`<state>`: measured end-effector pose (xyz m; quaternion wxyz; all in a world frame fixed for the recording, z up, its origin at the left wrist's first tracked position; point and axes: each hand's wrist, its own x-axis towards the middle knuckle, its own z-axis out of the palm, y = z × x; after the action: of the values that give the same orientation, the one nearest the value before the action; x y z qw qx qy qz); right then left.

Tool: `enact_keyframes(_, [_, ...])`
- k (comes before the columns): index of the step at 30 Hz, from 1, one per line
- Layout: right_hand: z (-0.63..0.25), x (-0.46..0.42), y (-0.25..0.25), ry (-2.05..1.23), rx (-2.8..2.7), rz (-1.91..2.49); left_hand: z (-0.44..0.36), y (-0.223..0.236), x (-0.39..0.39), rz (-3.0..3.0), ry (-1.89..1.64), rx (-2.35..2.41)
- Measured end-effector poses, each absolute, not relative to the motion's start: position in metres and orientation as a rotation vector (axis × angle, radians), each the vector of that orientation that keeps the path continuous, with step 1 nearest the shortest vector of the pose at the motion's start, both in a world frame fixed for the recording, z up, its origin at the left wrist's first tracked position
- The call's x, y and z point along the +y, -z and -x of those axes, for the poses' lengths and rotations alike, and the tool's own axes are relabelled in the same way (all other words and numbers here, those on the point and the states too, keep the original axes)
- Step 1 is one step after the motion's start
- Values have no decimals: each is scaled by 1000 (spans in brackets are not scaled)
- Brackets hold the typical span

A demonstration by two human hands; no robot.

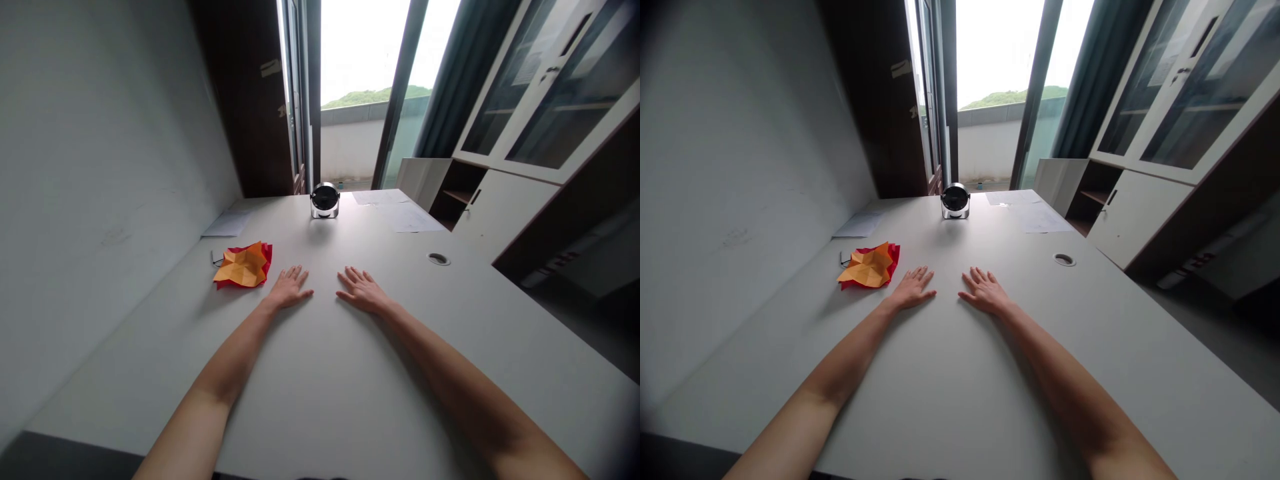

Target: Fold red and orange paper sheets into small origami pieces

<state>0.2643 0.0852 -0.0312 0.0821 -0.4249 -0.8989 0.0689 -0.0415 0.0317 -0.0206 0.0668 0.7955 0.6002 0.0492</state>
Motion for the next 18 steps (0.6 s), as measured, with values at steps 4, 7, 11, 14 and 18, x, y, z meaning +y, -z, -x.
enact_keyframes(4, [-265,84,30,-192,-2679,1279,37,13,26,-2418,-268,1853])
enact_keyframes(7, [-267,85,29,-189,-2677,1269,42,-1,21,-2380,-557,2036])
enact_keyframes(11, [-271,87,30,-197,-2662,1230,71,-18,18,-1979,-861,2533])
enact_keyframes(14, [-271,88,31,-202,-2647,1221,98,-16,18,-1681,-808,2743])
enact_keyframes(18, [-271,89,32,-188,-2633,1214,118,-7,19,-1451,-734,2721])
